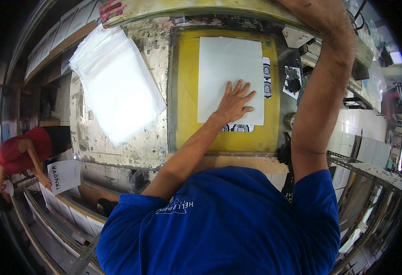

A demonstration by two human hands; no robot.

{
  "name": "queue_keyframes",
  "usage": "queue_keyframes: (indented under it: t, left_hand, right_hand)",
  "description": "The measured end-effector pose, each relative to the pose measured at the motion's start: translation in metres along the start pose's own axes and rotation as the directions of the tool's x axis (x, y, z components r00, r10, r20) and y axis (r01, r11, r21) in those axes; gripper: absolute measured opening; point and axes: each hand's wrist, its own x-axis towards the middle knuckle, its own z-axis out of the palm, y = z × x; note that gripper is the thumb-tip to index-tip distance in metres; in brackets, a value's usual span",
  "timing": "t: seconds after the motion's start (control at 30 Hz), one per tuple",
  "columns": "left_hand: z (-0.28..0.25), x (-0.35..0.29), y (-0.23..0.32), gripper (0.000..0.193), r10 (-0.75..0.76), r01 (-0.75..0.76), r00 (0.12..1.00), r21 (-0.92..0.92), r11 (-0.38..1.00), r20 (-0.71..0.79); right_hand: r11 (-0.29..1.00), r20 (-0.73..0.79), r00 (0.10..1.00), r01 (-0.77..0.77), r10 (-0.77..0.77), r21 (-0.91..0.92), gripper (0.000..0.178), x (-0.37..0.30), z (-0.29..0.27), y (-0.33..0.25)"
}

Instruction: The person performs screen printing on white bags by placing a bag on the printing base, lowering the screen, using a squeegee to apply ink across the screen, and lifting the screen to reveal the printed design. The person repeats this process for several bags, stacking them to the side after each print.

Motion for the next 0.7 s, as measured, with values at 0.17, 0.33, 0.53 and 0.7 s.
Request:
queue_keyframes:
  t: [0.17, 0.33, 0.53, 0.7]
  left_hand:
    - [-0.003, -0.003, 0.002, 0.065, 0.014, -0.014, 0.999, 0.008, 1.000, -0.039]
    - [-0.057, -0.011, 0.008, 0.074, 0.013, -0.001, 0.916, 0.031, 1.000, -0.400]
    - [-0.172, -0.073, 0.023, 0.110, -0.510, -0.554, 0.352, -0.614, 0.563, -0.785]
    - [-0.168, -0.151, 0.035, 0.107, -0.796, -0.192, 0.468, -0.923, 0.333, -0.384]
  right_hand:
    - [0.997, 0.068, 0.995, -0.072, 0.069, 0.032, 0.038, 0.004, -0.005, 0.002]
    - [0.998, -0.037, 0.999, -0.018, 0.016, -0.053, 0.044, -0.012, 0.004, 0.000]
    - [0.987, 0.034, 0.991, -0.130, 0.133, -0.091, 0.046, -0.071, 0.022, -0.020]
    - [0.955, -0.021, 0.992, -0.123, 0.122, -0.269, 0.050, -0.150, 0.075, -0.052]
